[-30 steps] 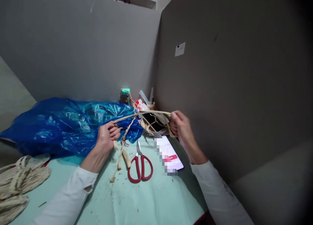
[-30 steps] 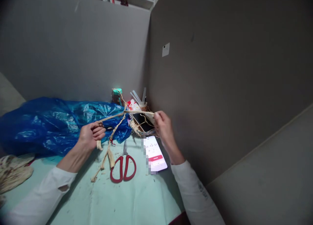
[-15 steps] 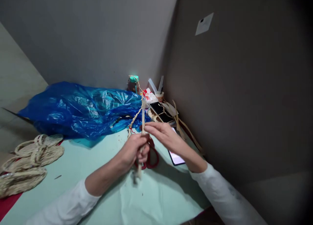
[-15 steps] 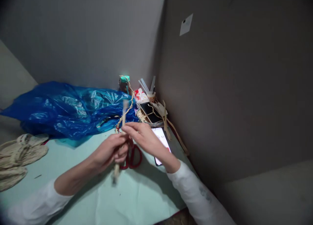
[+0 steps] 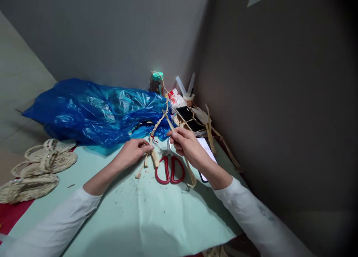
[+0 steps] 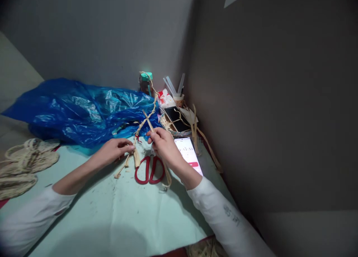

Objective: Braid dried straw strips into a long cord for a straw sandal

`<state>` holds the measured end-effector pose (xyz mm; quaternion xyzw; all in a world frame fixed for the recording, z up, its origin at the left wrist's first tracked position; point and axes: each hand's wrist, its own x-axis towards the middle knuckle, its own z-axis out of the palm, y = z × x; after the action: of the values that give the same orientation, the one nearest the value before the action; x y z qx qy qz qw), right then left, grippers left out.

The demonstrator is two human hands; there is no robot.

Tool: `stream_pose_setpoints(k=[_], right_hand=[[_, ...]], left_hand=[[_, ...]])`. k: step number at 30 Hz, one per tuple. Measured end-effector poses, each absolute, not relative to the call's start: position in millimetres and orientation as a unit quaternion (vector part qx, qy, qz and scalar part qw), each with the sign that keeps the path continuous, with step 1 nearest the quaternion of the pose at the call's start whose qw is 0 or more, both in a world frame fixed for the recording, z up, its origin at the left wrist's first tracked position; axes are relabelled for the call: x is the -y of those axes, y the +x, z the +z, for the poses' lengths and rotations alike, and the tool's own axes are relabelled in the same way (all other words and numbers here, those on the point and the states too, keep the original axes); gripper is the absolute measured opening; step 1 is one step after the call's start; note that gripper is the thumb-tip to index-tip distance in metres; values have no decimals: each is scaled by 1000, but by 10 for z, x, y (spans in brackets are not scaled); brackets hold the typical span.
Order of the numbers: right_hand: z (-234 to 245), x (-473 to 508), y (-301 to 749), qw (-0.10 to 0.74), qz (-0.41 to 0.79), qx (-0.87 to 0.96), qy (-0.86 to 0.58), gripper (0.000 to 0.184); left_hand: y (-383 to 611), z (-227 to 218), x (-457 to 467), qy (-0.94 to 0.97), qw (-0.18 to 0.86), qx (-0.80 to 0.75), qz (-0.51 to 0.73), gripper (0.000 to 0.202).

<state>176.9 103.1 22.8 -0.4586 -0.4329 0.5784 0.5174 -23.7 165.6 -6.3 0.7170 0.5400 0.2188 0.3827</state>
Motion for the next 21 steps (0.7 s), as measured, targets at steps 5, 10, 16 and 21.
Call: stream_pose_setpoints(k=[5, 10, 16, 21], right_hand=[[23, -1074, 1684, 439, 467, 555, -530, 21], [-3, -1098, 1664, 348, 312, 662, -586, 13], [-70, -1171, 1525, 320, 294, 688, -582, 20], [-116, -1197, 1472, 309, 305, 684, -586, 22]], left_hand=[[-130, -189, -1654, 686, 418, -536, 262, 14], [-134, -201, -1668, 626, 512, -522, 269, 20], [-116, -142, -1633, 578, 581, -513, 255, 18], [-121, -185, -1645, 583, 564, -516, 274, 16]])
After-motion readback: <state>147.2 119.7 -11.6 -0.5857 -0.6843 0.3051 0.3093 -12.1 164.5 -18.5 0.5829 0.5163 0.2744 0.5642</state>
